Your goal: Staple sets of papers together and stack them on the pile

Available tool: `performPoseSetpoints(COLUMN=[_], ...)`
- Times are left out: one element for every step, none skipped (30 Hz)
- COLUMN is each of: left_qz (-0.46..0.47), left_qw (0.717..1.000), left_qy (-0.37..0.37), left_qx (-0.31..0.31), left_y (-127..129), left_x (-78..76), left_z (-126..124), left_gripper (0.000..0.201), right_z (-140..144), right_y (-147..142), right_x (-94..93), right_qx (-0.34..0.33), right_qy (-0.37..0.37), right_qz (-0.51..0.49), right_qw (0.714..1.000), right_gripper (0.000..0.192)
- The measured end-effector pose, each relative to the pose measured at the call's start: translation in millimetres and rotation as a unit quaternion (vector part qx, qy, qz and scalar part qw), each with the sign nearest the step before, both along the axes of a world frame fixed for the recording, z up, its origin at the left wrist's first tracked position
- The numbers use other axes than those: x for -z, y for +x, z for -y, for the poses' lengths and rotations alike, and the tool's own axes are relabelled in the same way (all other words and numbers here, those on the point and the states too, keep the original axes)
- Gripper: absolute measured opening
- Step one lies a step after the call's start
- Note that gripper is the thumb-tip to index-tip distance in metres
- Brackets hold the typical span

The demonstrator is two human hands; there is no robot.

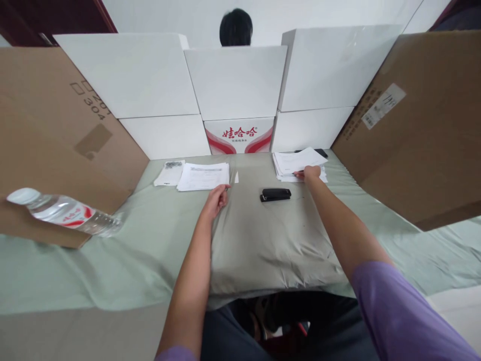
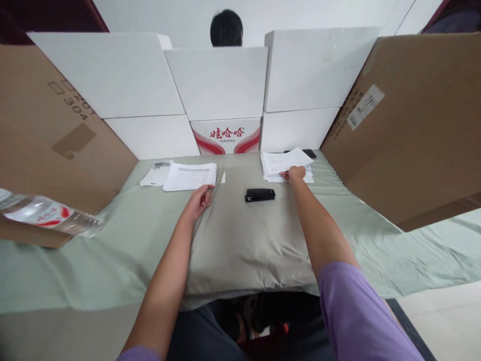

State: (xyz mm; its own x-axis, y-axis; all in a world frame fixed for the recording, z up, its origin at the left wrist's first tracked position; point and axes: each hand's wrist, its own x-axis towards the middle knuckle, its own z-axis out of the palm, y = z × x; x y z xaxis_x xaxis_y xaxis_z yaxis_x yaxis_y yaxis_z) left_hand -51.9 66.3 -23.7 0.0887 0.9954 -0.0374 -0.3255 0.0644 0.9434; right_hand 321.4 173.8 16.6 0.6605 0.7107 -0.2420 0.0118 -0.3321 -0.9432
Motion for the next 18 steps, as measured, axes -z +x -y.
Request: performPoseSetpoints(left_qz=[-0.017, -0.045, -0.088, -0.144, -0.209, -0.279, -0.347, -0.409, -0.462, -0.505, -0.538, -0.562, -0.576, -0.581, -0.581, -0.579, -0.576, -0.574], left_qw=[0.999, 0.994, 0.980, 0.956, 0.925, 0.893, 0.864, 0.839, 0.821, 0.807, 0.797, 0.790, 0.788, 0.787, 0.788, 0.789, 0.790, 0.790], left_qy=[0.010, 0.029, 0.056, 0.087, 0.121, 0.153, 0.181, 0.199, 0.207, 0.204, 0.191, 0.173, 0.155, 0.144, 0.140, 0.141, 0.144, 0.146], left_qx=[-0.039, -0.099, -0.170, -0.240, -0.292, -0.318, -0.317, -0.298, -0.266, -0.230, -0.198, -0.171, -0.154, -0.146, -0.145, -0.149, -0.154, -0.162], left_y=[-1, -3, -6, -9, -12, -16, -19, -22, -23, -24, -24, -24, -24, -23, -23, -23, -24, -24], left_x=[0.6, 1.1, 1.4, 1.6, 1.7, 1.8, 2.1, 2.6, 3.6, 4.8, 6.3, 7.9, 9.3, 10.5, 11.3, 11.9, 12.2, 12.4], left_z=[-1, -1, -2, -2, -2, -2, -1, 0, 0, 1, 1, 1, 1, 1, 0, 0, -1, -1], left_gripper=[0.031, 0.028, 0.025, 0.022, 0.018, 0.015, 0.016, 0.024, 0.034, 0.043, 0.048, 0.049, 0.049, 0.049, 0.048, 0.047, 0.046, 0.045], right_z=[5, 12, 21, 33, 46, 60, 76, 92, 107, 122, 134, 143, 150, 155, 157, 157, 156, 154], right_y=[2, 3, 5, 5, 3, -2, -10, -23, -40, -61, -86, -113, -140, -168, -193, -216, -235, -249], right_x=[-0.8, -1.5, -2.0, -2.1, -2.1, -2.1, -2.2, -2.8, -3.9, -5.5, -7.4, -9.1, -10.0, -9.3, -6.7, -2.0, 4.7, 12.9], right_qx=[-0.009, -0.019, -0.027, -0.038, -0.044, -0.049, -0.061, -0.054, -0.048, -0.052, -0.071, -0.102, -0.151, -0.196, -0.244, -0.278, -0.305, -0.321], right_qy=[-0.011, -0.022, -0.033, -0.036, -0.032, -0.020, 0.013, 0.055, 0.106, 0.151, 0.189, 0.216, 0.232, 0.241, 0.238, 0.232, 0.225, 0.218], right_qz=[0.005, 0.009, 0.014, 0.031, 0.055, 0.082, 0.146, 0.194, 0.218, 0.222, 0.220, 0.207, 0.181, 0.145, 0.111, 0.082, 0.057, 0.040], right_qw=[1.000, 1.000, 0.999, 0.998, 0.997, 0.995, 0.987, 0.978, 0.969, 0.962, 0.954, 0.949, 0.944, 0.939, 0.933, 0.929, 0.924, 0.921], right_gripper=[0.043, 0.041, 0.038, 0.035, 0.032, 0.030, 0.031, 0.032, 0.031, 0.027, 0.024, 0.021, 0.019, 0.016, 0.014, 0.013, 0.013, 0.013])
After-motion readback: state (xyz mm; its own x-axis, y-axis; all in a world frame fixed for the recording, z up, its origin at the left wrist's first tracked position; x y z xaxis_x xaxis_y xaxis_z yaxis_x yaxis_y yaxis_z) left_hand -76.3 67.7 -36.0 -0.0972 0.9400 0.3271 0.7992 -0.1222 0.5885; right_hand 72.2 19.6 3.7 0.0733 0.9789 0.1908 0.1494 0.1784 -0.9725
